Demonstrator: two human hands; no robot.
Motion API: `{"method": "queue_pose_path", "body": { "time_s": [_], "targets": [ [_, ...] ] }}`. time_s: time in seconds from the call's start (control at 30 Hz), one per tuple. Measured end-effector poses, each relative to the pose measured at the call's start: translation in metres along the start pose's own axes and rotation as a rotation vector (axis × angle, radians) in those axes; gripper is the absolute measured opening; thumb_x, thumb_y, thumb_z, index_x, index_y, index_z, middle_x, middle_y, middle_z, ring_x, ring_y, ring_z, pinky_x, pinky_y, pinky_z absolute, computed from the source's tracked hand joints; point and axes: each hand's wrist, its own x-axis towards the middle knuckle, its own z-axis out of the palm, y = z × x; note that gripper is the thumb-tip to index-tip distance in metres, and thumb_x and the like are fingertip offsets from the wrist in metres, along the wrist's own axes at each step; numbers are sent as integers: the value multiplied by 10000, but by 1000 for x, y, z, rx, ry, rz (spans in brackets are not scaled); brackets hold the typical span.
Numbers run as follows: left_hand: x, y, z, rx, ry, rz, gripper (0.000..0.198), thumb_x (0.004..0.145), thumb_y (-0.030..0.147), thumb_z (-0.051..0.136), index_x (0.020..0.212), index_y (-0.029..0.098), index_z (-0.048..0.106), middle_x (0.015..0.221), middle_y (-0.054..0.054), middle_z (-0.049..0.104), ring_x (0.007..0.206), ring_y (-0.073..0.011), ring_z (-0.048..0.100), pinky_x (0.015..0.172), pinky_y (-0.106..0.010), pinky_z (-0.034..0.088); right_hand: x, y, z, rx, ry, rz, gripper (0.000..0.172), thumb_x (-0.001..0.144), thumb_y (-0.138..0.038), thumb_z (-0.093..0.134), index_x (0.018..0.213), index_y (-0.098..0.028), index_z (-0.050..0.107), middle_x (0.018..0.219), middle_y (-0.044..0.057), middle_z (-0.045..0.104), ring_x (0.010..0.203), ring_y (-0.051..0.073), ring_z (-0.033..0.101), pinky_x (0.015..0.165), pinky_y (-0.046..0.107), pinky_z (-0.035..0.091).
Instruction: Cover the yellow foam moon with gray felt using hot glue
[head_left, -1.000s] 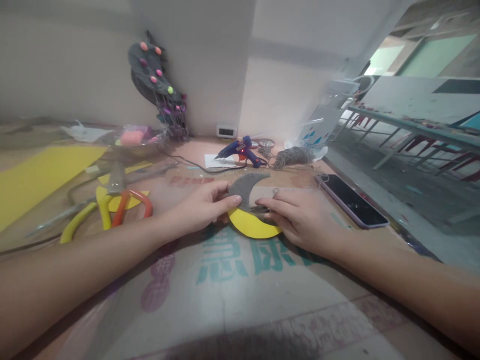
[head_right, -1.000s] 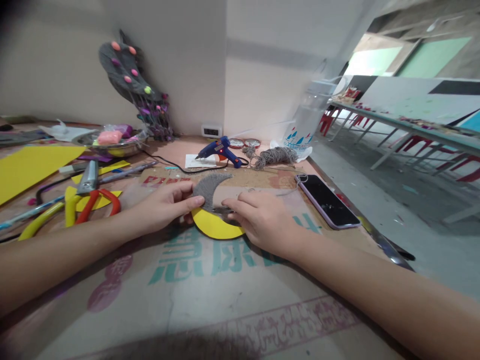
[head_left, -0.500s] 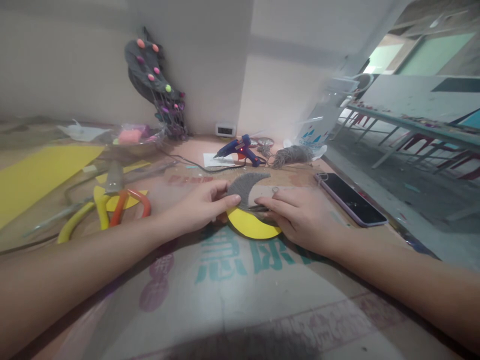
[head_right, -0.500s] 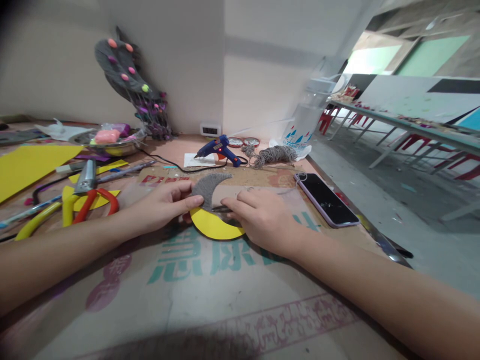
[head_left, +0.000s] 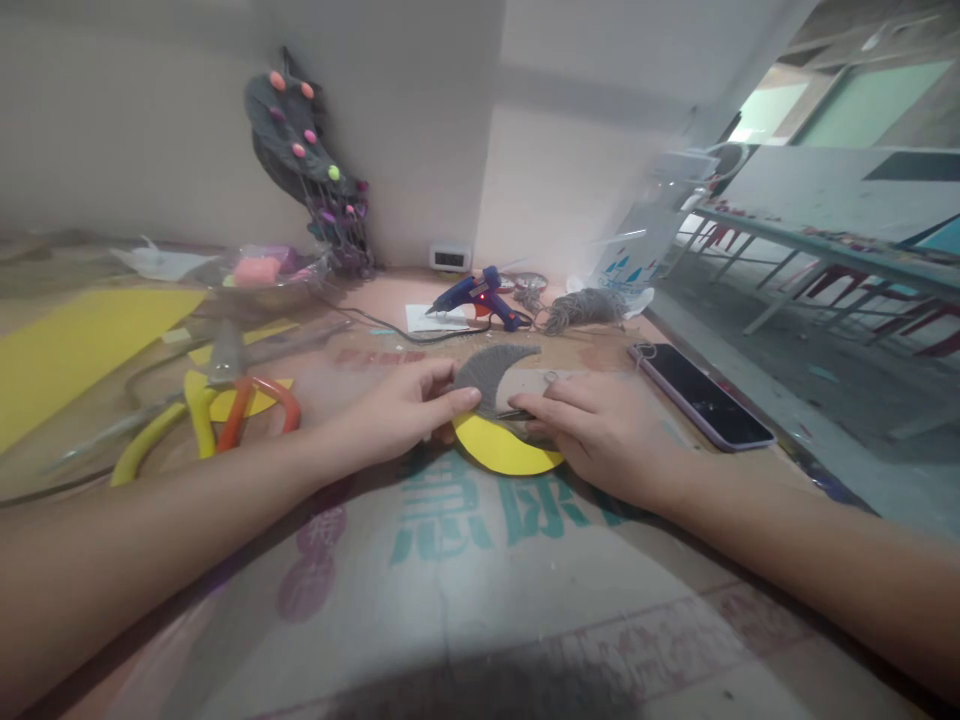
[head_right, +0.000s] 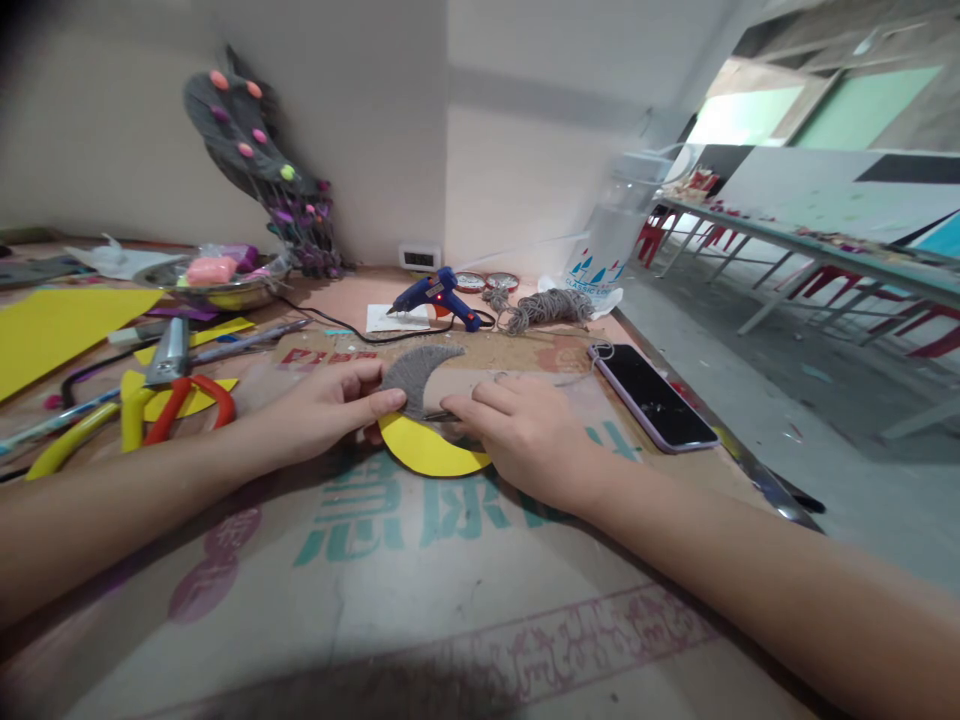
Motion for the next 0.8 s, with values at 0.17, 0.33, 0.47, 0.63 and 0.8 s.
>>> {"method": "queue_pose_path", "body": {
  "time_s": [0.17, 0.33, 0.47, 0.63, 0.8],
  "targets": [
    [0, 0, 0, 13, 7, -14, 232, 840, 402, 549, 860, 171, 558, 671, 40, 521, 515, -78, 498, 447, -172, 384, 4, -3, -4, 45, 20, 22, 221, 924, -241, 485, 1051, -151, 641, 699, 26, 568, 626, 138, 458, 579, 278, 304],
    [0, -1, 0, -1, 9, -7, 240, 843, 405, 542, 882, 169, 564, 677, 35, 527, 515, -80, 501, 453, -178, 394, 4, -4, -9, 118, -20, 115, 256, 922, -217, 454, 1095, -127, 621, 776, 57, 597, 676, 147, 491, 588, 265, 330],
    [0, 0, 1, 1, 13, -2, 247, 838, 408, 548, 884, 166, 570, 682, 29, 533, 508, -79, 496, 446, -179, 390, 3, -4, -9, 122, -36, 117, 263, 920, -220, 451, 1116, -140, 606, 797, 59, 593, 697, 151, 499, 609, 266, 342],
    [-1, 3, 0, 19, 22, -12, 248, 839, 415, 550, 863, 168, 561, 667, 36, 533, 511, -80, 511, 447, -177, 393, 3, -5, -8, 121, -10, 76, 258, 930, -242, 439, 1071, -130, 623, 734, 51, 565, 656, 149, 473, 582, 272, 318],
    [-1, 1, 0, 31, 24, -7, 252, 842, 421, 548, 852, 169, 552, 656, 39, 531, 517, -84, 520, 448, -178, 391, 3, -5, -8, 132, -14, 67, 250, 921, -223, 451, 1086, -134, 616, 753, 49, 571, 671, 145, 474, 599, 271, 329]
  ]
}}
